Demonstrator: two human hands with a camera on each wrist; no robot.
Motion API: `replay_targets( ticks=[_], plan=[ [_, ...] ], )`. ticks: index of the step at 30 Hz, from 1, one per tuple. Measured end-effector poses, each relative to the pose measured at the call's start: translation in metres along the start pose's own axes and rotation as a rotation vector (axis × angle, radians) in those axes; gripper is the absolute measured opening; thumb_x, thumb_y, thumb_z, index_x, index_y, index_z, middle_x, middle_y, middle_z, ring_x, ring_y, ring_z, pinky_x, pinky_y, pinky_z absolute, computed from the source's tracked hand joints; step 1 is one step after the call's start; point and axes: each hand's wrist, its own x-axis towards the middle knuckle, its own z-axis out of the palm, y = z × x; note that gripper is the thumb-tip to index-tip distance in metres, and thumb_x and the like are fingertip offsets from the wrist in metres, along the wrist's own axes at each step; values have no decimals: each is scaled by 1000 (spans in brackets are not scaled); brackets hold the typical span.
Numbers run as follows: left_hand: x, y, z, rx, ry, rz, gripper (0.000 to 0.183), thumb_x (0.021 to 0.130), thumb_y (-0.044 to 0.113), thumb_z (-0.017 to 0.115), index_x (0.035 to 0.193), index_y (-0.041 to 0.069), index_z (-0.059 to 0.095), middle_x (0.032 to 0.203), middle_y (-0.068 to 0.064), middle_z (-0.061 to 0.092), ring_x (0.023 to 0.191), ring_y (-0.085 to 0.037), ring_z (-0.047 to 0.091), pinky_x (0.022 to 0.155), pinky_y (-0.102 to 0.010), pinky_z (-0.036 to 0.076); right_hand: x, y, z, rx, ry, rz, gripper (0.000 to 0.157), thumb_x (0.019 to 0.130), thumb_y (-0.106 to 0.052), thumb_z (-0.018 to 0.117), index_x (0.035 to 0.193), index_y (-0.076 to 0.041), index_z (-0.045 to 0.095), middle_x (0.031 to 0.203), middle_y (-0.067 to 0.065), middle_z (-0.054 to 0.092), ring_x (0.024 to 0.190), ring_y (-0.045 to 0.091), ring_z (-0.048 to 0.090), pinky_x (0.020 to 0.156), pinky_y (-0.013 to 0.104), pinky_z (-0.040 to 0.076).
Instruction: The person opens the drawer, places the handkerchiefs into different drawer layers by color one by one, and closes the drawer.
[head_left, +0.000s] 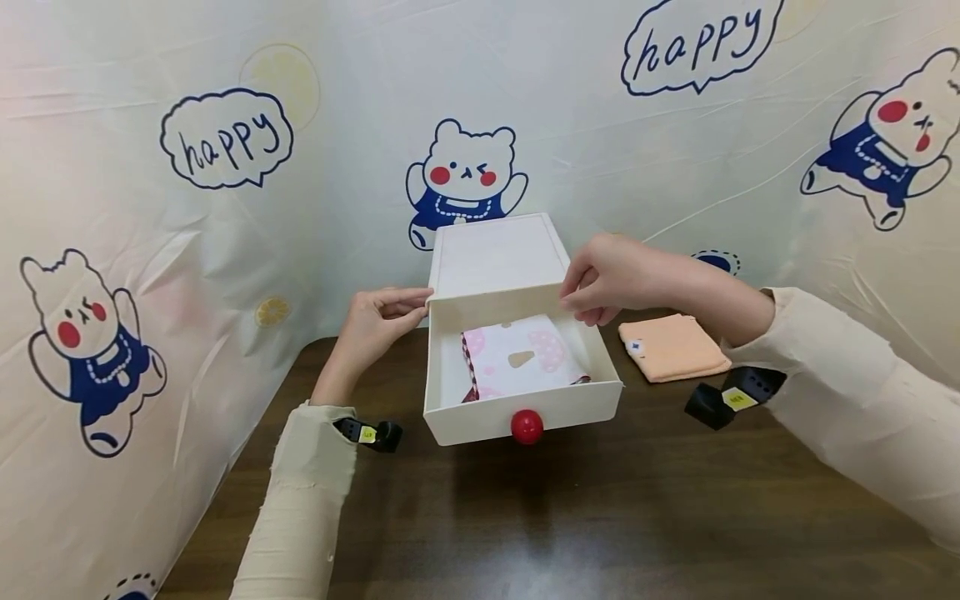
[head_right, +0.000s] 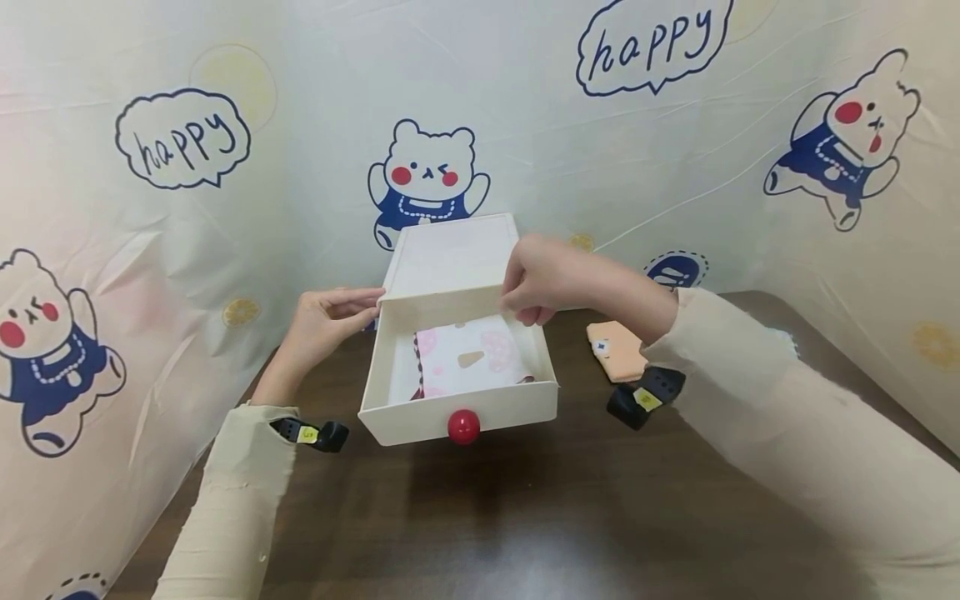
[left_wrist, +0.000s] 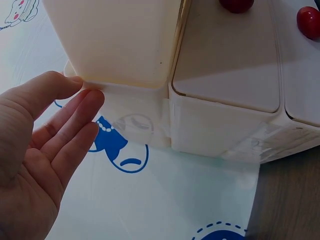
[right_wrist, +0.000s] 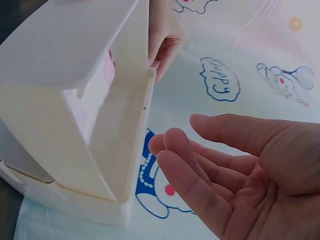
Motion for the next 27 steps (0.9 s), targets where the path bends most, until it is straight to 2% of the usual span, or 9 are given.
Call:
replay_targets(
  ticks=[6, 15, 21, 27],
  plan=[
    [0, 0, 0, 12, 0, -2, 27, 83, -2, 64, 110, -7, 63, 100, -24, 64, 85, -37, 63, 64, -17, 50, -14, -4, -2, 13, 6, -12, 21, 87, -8, 62, 101, 8, 64, 79, 14, 66, 64, 18, 62, 64, 31, 54],
    [0, -1, 0, 25, 9, 2, 26, 83, -2, 64, 109, -7, 64, 99, -23, 64, 83, -32, 63, 64, -17, 50, -36, -5, 3, -13, 22, -52, 19, 86, -13, 64, 98, 2, 65, 74, 6, 66, 64, 16, 62, 64, 30, 53],
    [-1, 0, 0, 25, 10, 3, 26, 83, -2, 64, 109, -7, 64, 99, -23, 64, 84, -34, 63, 64, -16, 50, -49, -7, 12, -36, 13, -79, 18, 85, -14, 66, 98, -1, 67, 69, 0, 65, 61, 13, 60, 62, 29, 51],
    [0, 2, 1, 25, 8, 7, 26, 83, -2, 64, 109, -8, 64, 99, -24, 64, 85, -37, 62, 64, -16, 49, -54, -6, 25, -4, 2, -125, 16, 84, -15, 67, 94, -3, 67, 72, 0, 66, 58, 13, 60, 54, 30, 50]
  ],
)
